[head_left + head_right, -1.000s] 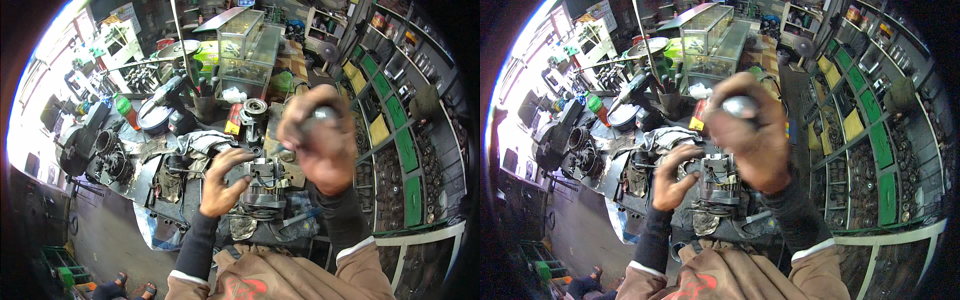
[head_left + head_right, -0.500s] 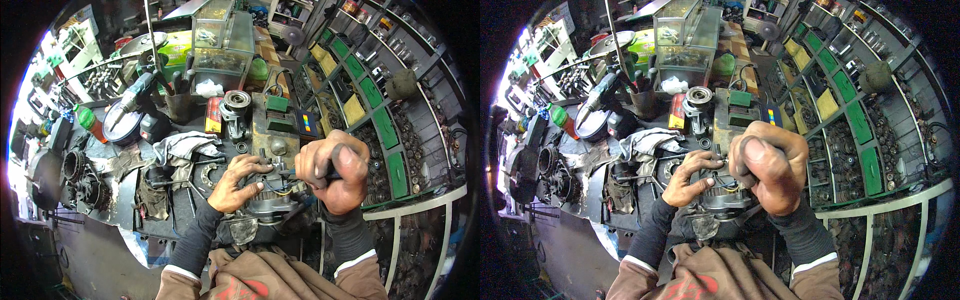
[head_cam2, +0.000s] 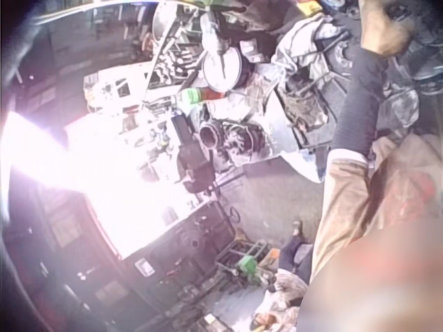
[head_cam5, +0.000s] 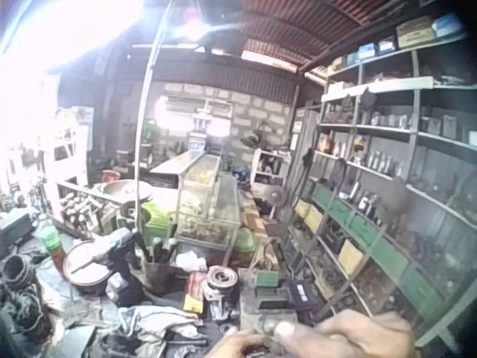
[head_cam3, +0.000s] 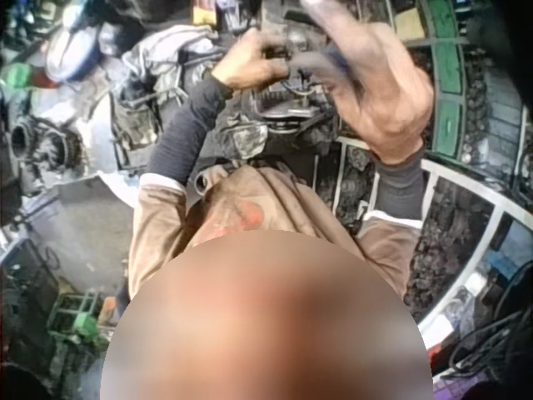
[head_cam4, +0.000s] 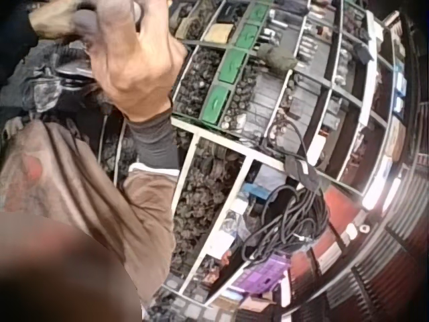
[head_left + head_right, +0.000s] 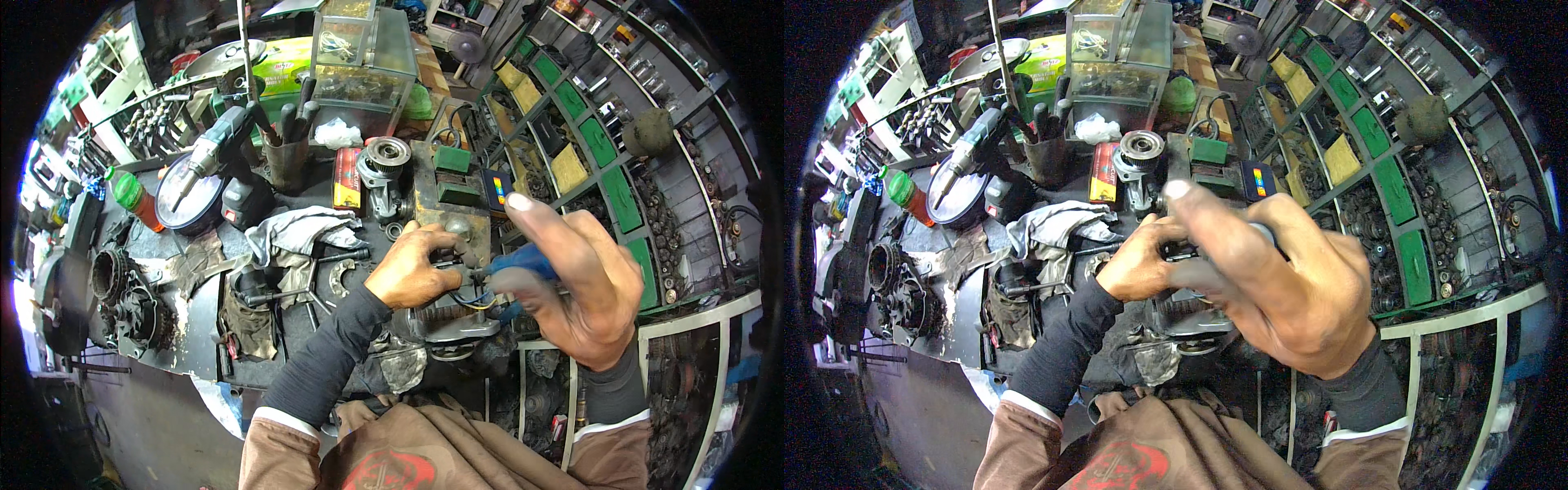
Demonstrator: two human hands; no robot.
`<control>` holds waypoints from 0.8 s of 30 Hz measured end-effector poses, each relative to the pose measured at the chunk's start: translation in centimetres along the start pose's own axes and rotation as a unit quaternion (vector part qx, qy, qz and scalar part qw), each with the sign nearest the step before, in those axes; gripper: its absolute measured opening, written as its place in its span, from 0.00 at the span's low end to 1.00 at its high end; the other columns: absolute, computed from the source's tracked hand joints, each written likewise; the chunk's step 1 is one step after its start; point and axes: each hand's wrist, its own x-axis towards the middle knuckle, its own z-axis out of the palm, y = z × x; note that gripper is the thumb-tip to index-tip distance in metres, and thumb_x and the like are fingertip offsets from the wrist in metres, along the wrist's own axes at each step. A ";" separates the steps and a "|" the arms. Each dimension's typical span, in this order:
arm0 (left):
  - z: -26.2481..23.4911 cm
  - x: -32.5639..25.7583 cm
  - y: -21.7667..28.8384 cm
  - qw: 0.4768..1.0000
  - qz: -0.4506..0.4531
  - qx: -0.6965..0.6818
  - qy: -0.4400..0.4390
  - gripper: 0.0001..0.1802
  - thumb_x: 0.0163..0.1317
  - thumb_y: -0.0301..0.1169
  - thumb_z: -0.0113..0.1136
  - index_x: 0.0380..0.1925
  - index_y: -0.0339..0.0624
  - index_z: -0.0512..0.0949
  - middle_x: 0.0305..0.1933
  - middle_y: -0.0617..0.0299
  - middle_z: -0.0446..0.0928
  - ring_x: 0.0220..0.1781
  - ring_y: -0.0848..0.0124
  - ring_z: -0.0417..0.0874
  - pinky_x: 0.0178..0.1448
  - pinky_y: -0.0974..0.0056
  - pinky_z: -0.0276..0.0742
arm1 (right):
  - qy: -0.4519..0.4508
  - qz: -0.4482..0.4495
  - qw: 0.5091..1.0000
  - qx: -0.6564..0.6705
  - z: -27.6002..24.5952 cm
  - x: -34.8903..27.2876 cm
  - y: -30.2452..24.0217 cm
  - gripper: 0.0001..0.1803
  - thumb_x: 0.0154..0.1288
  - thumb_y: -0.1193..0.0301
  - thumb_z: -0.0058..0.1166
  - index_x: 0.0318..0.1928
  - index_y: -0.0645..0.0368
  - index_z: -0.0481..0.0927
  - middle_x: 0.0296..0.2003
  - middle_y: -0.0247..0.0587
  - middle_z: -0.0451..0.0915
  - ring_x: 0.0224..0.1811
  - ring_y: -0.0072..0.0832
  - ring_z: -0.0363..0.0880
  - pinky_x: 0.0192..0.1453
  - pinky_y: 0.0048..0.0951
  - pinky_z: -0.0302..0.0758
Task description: The person holds a small electrical component, likely an alternator, and uses a multimeter to test its terminals. They rotate the component to access different points and then use a screwdriver to adjust internal parts.
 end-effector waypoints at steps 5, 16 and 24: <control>-1.4 0.9 0.3 0.992 0.010 0.039 -0.122 0.22 0.53 0.37 0.70 0.50 0.49 0.90 0.56 0.50 0.82 0.61 0.51 0.76 0.71 0.51 0.68 | -0.058 0.052 0.992 0.101 -1.1 1.3 0.6 0.25 0.63 0.64 0.68 0.57 0.62 0.81 0.53 0.54 0.83 0.51 0.41 0.85 0.57 0.40 0.81; -1.9 3.5 -1.5 0.976 0.047 -0.034 -0.208 0.19 0.56 0.31 0.66 0.49 0.44 0.90 0.47 0.48 0.85 0.51 0.55 0.84 0.60 0.57 0.78 | 0.133 0.112 0.971 0.164 2.8 -0.7 0.1 0.24 0.65 0.61 0.68 0.55 0.63 0.79 0.52 0.51 0.81 0.51 0.35 0.81 0.58 0.35 0.78; -3.1 2.5 0.4 0.980 0.007 -0.050 -0.191 0.33 0.55 0.36 0.70 0.64 0.44 0.81 0.60 0.46 0.81 0.63 0.51 0.77 0.69 0.53 0.71 | 0.168 0.089 0.982 0.004 3.4 -0.9 0.3 0.25 0.63 0.66 0.73 0.56 0.63 0.82 0.51 0.46 0.84 0.47 0.33 0.81 0.51 0.34 0.79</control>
